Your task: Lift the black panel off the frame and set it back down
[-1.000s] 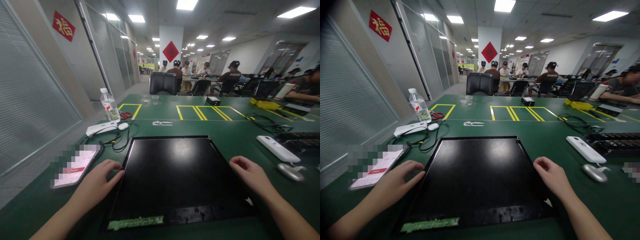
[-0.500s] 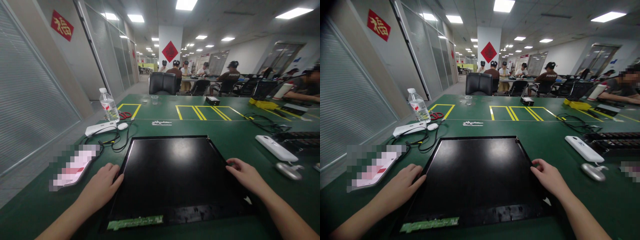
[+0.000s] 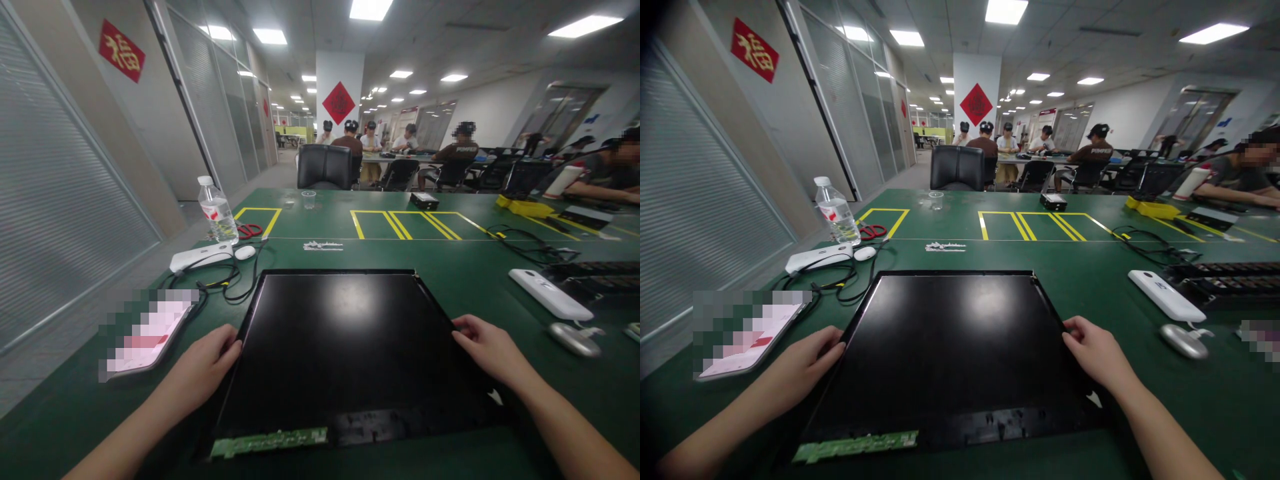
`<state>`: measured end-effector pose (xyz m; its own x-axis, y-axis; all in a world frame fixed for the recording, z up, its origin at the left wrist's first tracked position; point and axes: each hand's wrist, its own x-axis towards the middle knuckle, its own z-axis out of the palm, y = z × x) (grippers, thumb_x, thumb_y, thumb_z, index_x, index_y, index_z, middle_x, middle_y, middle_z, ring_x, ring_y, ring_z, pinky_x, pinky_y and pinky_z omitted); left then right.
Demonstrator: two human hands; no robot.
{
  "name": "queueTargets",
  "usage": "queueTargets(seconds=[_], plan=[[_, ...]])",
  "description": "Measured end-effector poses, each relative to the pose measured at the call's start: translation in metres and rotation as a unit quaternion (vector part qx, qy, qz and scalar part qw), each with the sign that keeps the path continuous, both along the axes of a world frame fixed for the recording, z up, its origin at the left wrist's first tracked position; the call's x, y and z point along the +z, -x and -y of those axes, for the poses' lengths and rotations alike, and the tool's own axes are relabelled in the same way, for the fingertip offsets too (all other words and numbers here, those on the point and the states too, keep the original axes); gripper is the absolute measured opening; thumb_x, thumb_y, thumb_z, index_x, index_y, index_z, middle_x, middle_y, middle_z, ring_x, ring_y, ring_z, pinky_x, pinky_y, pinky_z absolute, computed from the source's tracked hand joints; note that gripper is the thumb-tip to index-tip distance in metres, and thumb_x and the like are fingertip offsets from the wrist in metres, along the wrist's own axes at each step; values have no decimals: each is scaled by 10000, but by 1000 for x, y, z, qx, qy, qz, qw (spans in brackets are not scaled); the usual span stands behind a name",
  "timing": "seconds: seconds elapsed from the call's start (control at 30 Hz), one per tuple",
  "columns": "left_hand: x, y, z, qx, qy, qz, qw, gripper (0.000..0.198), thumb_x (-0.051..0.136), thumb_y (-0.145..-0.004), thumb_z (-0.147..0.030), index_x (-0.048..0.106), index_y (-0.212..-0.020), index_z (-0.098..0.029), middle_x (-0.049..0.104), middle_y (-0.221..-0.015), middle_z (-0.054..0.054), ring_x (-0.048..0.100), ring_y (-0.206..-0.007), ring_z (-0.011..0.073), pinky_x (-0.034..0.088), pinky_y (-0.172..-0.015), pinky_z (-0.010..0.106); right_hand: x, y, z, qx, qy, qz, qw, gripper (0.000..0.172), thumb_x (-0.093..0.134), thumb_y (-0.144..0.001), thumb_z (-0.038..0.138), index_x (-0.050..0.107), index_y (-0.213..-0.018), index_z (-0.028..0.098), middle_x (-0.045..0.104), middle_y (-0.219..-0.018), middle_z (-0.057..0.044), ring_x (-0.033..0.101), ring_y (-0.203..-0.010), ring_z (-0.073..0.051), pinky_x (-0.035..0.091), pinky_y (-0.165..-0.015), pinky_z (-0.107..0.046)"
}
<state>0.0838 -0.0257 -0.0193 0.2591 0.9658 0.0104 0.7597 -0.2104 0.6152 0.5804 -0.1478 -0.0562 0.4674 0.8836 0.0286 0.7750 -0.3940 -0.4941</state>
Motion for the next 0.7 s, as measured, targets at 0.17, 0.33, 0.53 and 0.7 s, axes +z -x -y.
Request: queueTargets(seconds=[0.17, 0.33, 0.53, 0.7], plan=[[2, -2, 1, 30, 32, 125, 991, 302, 598, -732, -502, 455, -600, -271, 501, -577, -54, 478, -579, 196, 378, -553, 305, 0, -1, -1, 2, 14, -6, 1000, 310, 493, -747, 435, 649, -924, 234, 705, -740, -27, 644, -677, -212, 453, -650, -334], [0, -8, 6, 81, 96, 261, 957, 371, 693, -670, -530, 439, -675, -260, 505, -595, -76, 474, -548, 160, 395, -505, 268, -4, -5, 0, 2, 17, -7, 1000, 306, 490, -772, 429, 645, -952, 236, 701, -749, -21, 645, -688, -208, 456, -659, -332], [5, -18, 17, 149, 179, 371, 899, 458, 797, -596, -492, 421, -706, -255, 544, -539, -99, 511, -467, 127, 376, -435, 209, -6, -7, 1, 13, 13, -8, 1000, 288, 498, -792, 428, 647, -955, 241, 697, -744, -15, 641, -676, -200, 454, -636, -323], [6, -23, 18, 186, 212, 429, 858, 479, 840, -569, -451, 424, -705, -256, 534, -479, -121, 494, -396, 99, 356, -390, 174, -4, -6, 2, 16, 12, -3, 1000, 270, 495, -810, 410, 648, -953, 240, 701, -748, -17, 642, -681, -201, 455, -639, -324]])
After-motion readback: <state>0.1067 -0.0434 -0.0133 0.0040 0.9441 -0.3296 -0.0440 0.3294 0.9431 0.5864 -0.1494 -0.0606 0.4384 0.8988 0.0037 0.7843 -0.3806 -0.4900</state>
